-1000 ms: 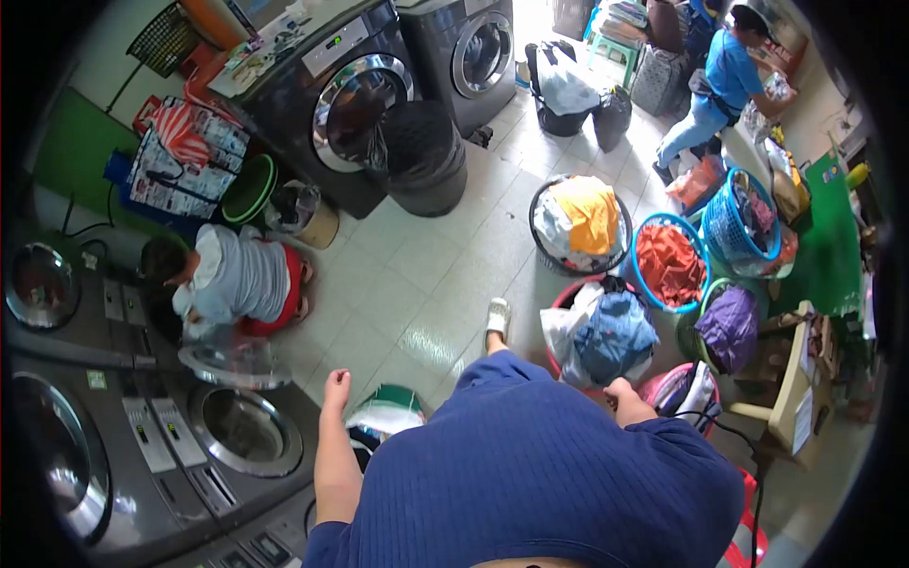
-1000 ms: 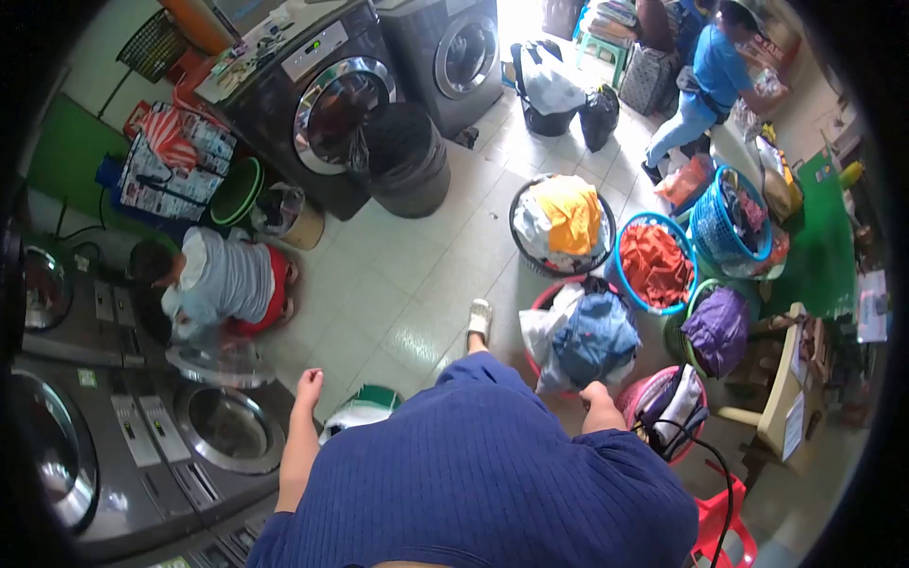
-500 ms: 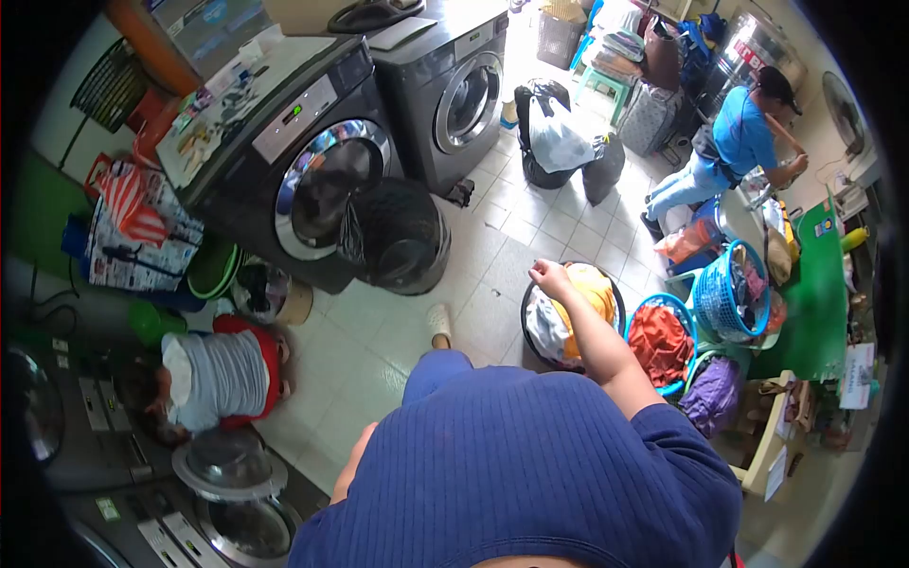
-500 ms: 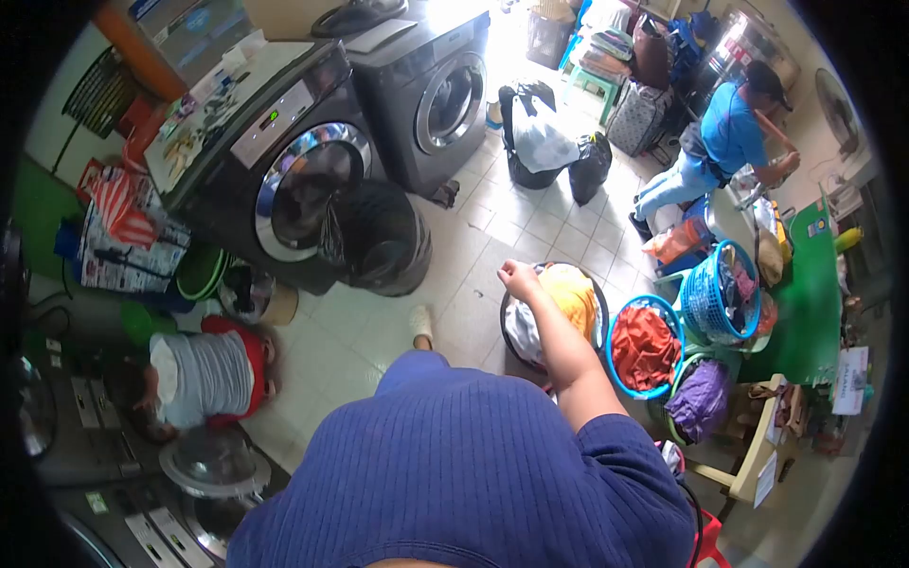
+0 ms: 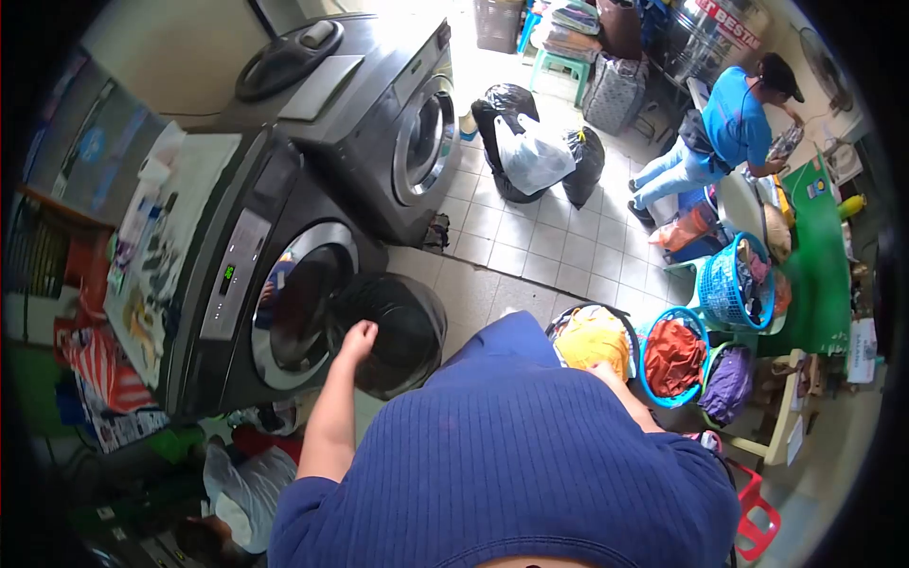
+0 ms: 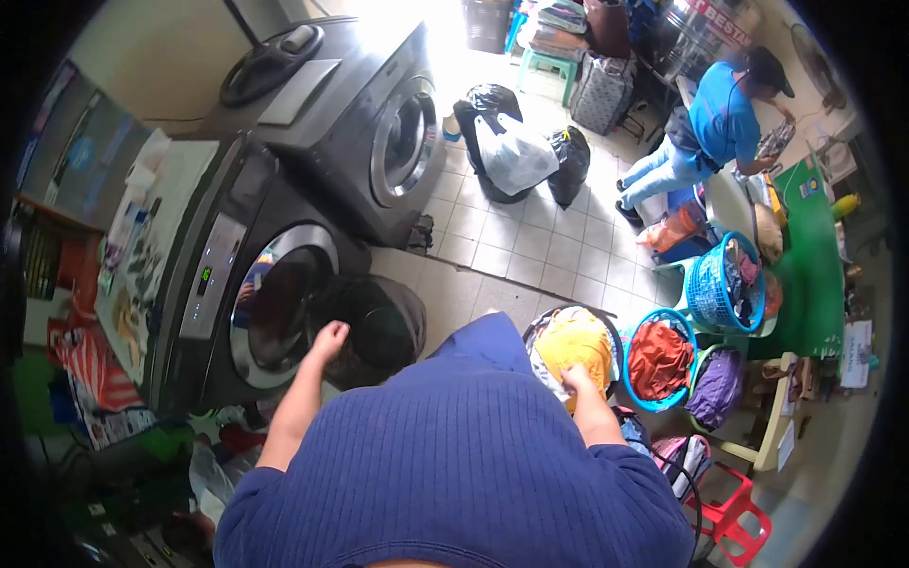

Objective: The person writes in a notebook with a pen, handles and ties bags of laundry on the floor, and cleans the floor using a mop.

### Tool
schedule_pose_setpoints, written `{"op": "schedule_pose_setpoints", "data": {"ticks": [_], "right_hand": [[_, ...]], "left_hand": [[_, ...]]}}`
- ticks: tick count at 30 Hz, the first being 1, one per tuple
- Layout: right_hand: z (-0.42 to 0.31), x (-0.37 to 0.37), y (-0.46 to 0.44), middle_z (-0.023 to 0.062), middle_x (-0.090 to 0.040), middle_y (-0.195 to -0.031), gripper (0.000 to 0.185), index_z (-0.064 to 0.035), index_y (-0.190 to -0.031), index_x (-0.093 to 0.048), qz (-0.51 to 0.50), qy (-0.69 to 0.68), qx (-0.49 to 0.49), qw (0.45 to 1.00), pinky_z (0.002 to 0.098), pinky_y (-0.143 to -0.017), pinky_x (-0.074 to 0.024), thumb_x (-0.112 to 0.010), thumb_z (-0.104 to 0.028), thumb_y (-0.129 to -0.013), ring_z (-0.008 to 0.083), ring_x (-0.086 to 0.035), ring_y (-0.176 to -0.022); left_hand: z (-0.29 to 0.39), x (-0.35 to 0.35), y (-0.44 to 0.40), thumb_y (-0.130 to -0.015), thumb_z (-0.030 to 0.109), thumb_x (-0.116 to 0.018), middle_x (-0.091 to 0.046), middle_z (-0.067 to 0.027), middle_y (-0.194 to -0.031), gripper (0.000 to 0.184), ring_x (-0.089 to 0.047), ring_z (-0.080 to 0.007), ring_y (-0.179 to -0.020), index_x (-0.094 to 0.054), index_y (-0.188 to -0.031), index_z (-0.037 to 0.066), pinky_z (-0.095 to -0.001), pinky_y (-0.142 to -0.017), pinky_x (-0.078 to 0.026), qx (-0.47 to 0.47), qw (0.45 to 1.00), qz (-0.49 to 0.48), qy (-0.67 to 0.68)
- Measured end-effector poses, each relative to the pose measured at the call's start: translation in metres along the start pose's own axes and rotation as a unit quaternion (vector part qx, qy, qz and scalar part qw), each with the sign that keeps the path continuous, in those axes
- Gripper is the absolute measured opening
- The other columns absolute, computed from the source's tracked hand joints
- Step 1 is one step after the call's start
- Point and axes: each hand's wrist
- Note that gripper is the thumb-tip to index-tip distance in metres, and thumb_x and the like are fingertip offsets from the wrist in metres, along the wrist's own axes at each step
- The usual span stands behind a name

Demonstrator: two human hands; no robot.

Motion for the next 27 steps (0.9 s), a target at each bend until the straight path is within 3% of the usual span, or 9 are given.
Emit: {"op": "schedule_pose_setpoints", "data": {"ticks": [4,8,10,12,13,14,18,21,27], "right_hand": [[0.068,-0.017,-0.124,0.0115,-0.058,-0.066,0.019,-0.0017,-0.077,-0.057,-0.060,-0.011,-0.065,0.996,0.0314,-0.041,-0.0444,-0.049,-0.018,-0.072,0.0195,-0.056,-0.050],[-0.039,0.081,-0.147,0.0109,-0.058,-0.062,0.018,-0.0021,-0.072,-0.058,-0.051,0.058,0.118,0.990,0.0325,-0.043,-0.0444,-0.049,-0.017,-0.071,0.0195,-0.056,-0.050],[-0.113,0.120,-0.184,0.0104,-0.055,-0.053,0.019,-0.0020,-0.061,-0.056,-0.015,0.117,0.144,0.983,0.0330,-0.046,-0.0448,-0.047,-0.015,-0.070,0.0194,-0.055,-0.049],[-0.185,0.164,-0.192,0.0060,-0.053,-0.052,0.016,-0.0034,-0.064,-0.053,0.036,-0.036,0.158,0.986,0.0273,-0.042,-0.0405,-0.049,-0.017,-0.073,0.0130,-0.049,-0.044],[-0.191,0.172,-0.232,0.0052,-0.053,-0.052,0.015,-0.0039,-0.065,-0.052,0.155,-0.027,0.259,0.953,0.0278,-0.044,-0.0411,-0.050,-0.017,-0.073,0.0132,-0.049,-0.045],[-0.223,0.196,-0.232,0.0041,-0.053,-0.055,0.014,-0.0045,-0.068,-0.052,0.167,-0.032,0.282,0.944,0.0262,-0.046,-0.0414,-0.050,-0.017,-0.074,0.0122,-0.050,-0.048],[-0.316,0.259,-0.233,0.0050,-0.057,-0.066,0.015,-0.0036,-0.074,-0.055,0.085,-0.195,0.223,0.951,0.0253,-0.058,-0.0431,-0.055,-0.019,-0.074,0.0110,-0.052,-0.059],[-0.340,0.274,-0.262,0.0011,-0.056,-0.067,0.010,-0.0042,-0.075,-0.054,0.106,-0.094,0.312,0.939,0.0202,-0.054,-0.0420,-0.054,-0.014,-0.076,0.0069,-0.051,-0.058],[-0.391,0.278,-0.343,0.0037,-0.058,-0.069,0.011,-0.0040,-0.078,-0.056,0.117,-0.130,0.313,0.933,0.0242,-0.061,-0.0433,-0.057,-0.014,-0.073,0.0097,-0.053,-0.064]], "left_hand": [[0.083,0.009,-0.111,-0.082,0.026,-0.047,-0.058,-0.0115,-0.086,0.026,-0.055,-0.0198,-0.081,-0.056,-0.091,0.003,-0.0294,-0.073,-0.042,-0.072,0.997,0.037,-0.015],[0.139,-0.031,-0.183,-0.082,0.020,-0.049,-0.057,-0.0033,-0.082,0.020,-0.051,-0.0102,-0.076,-0.056,-0.091,0.004,-0.0237,-0.070,-0.041,-0.022,0.989,0.017,0.149],[0.161,-0.048,-0.211,-0.079,0.020,-0.052,-0.057,-0.0044,-0.081,0.021,-0.052,-0.0116,-0.074,-0.056,-0.092,0.004,-0.0252,-0.068,-0.043,-0.042,0.996,-0.017,0.082],[0.187,-0.054,-0.236,-0.078,0.019,-0.053,-0.058,-0.0049,-0.081,0.021,-0.053,-0.0119,-0.074,-0.056,-0.092,0.004,-0.0257,-0.068,-0.043,-0.055,0.996,-0.035,0.064],[0.201,-0.053,-0.250,-0.078,0.019,-0.053,-0.058,-0.0052,-0.081,0.021,-0.053,-0.0123,-0.075,-0.056,-0.093,0.004,-0.0258,-0.069,-0.043,-0.042,0.996,-0.047,0.059],[0.214,-0.052,-0.264,-0.078,0.019,-0.053,-0.058,-0.0055,-0.082,0.022,-0.054,-0.0127,-0.076,-0.055,-0.093,0.003,-0.0259,-0.070,-0.043,-0.029,0.996,-0.057,0.054],[0.230,-0.064,-0.344,-0.076,0.023,-0.053,-0.059,-0.0109,-0.083,0.025,-0.057,-0.0193,-0.077,-0.058,-0.090,0.003,-0.0295,-0.070,-0.044,-0.019,0.996,-0.050,0.068],[0.236,-0.080,-0.413,-0.075,0.024,-0.053,-0.058,-0.0139,-0.084,0.027,-0.056,-0.0245,-0.079,-0.059,-0.088,0.002,-0.0317,-0.071,-0.043,-0.066,0.994,-0.086,-0.009],[0.253,-0.135,-0.579,-0.076,0.027,-0.051,-0.055,-0.0159,-0.092,0.030,-0.052,-0.0273,-0.089,-0.058,-0.092,0.003,-0.0335,-0.077,-0.041,-0.156,0.975,-0.141,-0.073]]}}
Point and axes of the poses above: each hand's wrist, its own y-axis away from the middle knuckle, its own x-axis out of the back of the hand, z = x × y
